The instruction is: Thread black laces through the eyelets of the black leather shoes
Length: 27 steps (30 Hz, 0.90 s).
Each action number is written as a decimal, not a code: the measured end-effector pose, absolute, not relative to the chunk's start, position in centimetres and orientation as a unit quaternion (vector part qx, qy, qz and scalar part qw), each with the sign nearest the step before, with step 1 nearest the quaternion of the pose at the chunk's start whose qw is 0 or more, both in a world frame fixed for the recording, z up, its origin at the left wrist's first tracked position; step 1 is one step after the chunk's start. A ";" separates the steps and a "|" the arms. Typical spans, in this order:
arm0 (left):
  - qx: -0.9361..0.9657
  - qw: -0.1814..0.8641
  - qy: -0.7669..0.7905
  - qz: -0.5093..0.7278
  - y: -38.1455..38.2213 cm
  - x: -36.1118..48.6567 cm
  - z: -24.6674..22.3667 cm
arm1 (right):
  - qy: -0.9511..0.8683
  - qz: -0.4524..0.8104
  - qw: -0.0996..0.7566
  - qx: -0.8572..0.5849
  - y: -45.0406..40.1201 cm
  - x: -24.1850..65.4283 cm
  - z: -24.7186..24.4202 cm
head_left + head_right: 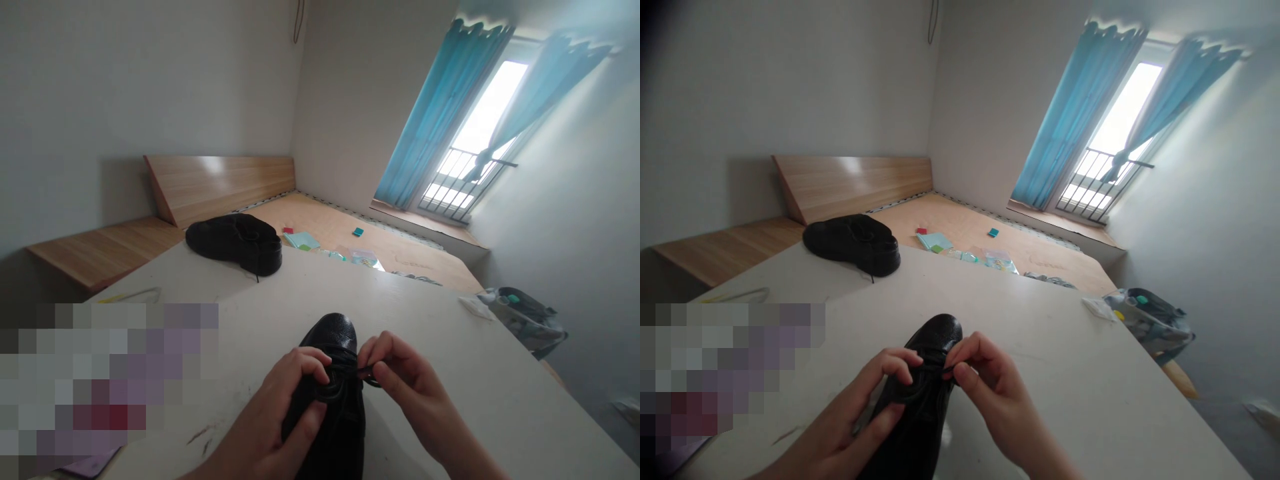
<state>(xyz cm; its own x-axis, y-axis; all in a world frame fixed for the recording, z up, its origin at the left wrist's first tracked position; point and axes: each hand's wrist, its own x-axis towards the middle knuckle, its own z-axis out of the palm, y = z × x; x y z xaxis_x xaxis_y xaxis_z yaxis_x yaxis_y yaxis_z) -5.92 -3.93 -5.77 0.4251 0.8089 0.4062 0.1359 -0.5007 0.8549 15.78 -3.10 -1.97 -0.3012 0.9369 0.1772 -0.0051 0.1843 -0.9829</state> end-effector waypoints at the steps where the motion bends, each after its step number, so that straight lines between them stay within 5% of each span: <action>1: 0.758 0.377 0.314 0.429 -4.0 -5.9 -5.7 | -0.611 0.523 0.463 -0.373 -3.1 15.9 -1.8; 17: 0.798 0.337 0.349 0.357 -4.4 -6.1 -4.8 | -0.435 0.565 0.649 -0.265 -2.9 19.7 1.7; 22: 0.794 0.356 0.342 0.355 -3.6 -5.9 -4.1 | -0.455 0.621 0.555 -0.316 -2.6 17.7 -0.3; 27: 0.803 0.373 0.306 0.350 -2.9 -5.2 -3.5 | -0.657 0.433 0.433 -0.440 -3.2 15.9 -1.9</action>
